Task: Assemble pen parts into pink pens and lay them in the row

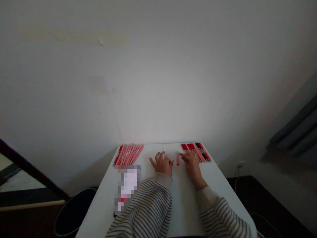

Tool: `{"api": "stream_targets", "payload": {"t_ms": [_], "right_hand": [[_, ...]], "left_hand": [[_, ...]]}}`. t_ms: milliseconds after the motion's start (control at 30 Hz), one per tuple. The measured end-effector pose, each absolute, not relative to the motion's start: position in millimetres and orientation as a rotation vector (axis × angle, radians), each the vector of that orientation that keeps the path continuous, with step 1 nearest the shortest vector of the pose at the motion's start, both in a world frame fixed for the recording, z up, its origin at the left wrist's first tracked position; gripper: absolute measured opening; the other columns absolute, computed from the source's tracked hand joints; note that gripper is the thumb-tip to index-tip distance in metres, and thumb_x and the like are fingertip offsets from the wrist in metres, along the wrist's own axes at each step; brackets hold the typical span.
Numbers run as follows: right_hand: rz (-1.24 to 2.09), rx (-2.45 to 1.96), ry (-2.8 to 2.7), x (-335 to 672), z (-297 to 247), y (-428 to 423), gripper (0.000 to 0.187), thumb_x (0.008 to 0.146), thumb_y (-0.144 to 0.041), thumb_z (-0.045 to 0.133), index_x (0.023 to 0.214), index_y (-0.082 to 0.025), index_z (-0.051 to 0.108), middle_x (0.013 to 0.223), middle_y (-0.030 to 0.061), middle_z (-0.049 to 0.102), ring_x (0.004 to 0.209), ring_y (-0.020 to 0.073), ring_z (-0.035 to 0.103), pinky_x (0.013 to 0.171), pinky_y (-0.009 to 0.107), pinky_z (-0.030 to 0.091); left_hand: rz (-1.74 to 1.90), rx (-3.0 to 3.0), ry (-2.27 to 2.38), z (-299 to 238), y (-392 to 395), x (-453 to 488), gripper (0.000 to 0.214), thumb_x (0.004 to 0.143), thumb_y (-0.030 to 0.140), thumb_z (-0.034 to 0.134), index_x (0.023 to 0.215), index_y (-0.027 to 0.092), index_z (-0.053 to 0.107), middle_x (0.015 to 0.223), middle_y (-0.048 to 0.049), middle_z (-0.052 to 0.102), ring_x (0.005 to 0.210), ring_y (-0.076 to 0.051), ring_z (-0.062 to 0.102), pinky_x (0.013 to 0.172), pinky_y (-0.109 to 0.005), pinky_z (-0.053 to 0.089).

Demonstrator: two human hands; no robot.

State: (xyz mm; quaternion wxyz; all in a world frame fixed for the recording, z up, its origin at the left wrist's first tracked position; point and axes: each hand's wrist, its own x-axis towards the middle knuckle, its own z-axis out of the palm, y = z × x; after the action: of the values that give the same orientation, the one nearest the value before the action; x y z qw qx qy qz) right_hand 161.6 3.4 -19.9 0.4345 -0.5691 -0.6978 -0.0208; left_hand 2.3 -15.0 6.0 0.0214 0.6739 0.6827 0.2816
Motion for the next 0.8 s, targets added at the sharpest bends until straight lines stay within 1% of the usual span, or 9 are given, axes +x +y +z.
{"api": "stream_targets", "payload": {"t_ms": [100,300,533,800], "right_hand": [[-0.060,-1.393,-1.757,161.8,-21.4,4.0,0.026,0.090,-0.023,0.047,0.102,-0.026,0.071,0.093,0.0068,0.065,0.091,0.0236,0.046,0.083,0.040,0.036],[-0.034,-1.341,-1.804,159.9,-21.9,3.6,0.026,0.090,-0.023,0.048,0.104,-0.026,0.070,0.090,0.0065,0.065,0.092,0.0234,0.047,0.083,0.040,0.037],[-0.022,-1.292,-1.816,158.0,-22.9,2.3,0.016,0.085,-0.023,0.057,0.092,-0.024,0.070,0.087,0.0064,0.066,0.098,0.0246,0.049,0.088,0.041,0.037],[-0.014,-1.291,-1.831,155.8,-17.2,-1.6,0.014,0.086,-0.024,0.057,0.091,-0.025,0.070,0.086,0.0048,0.066,0.095,0.0236,0.050,0.087,0.039,0.036]], "left_hand": [[0.938,2.084,2.109,5.5,-15.9,3.1,0.011,0.079,0.033,0.061,0.076,0.029,0.071,0.128,0.0007,0.057,0.129,-0.028,0.038,0.109,-0.070,0.010],[1.015,2.030,2.115,2.9,-14.7,4.7,0.006,0.074,0.028,0.066,0.077,0.031,0.071,0.124,0.0022,0.060,0.125,-0.026,0.040,0.109,-0.068,0.012],[1.109,2.009,2.104,2.7,-15.8,4.1,0.006,0.073,0.029,0.067,0.077,0.031,0.071,0.122,0.0020,0.060,0.122,-0.026,0.042,0.109,-0.066,0.017],[1.179,2.023,2.062,-2.0,-14.1,2.0,0.004,0.070,0.030,0.071,0.073,0.032,0.071,0.119,0.0005,0.060,0.119,-0.026,0.043,0.108,-0.064,0.018]]}}
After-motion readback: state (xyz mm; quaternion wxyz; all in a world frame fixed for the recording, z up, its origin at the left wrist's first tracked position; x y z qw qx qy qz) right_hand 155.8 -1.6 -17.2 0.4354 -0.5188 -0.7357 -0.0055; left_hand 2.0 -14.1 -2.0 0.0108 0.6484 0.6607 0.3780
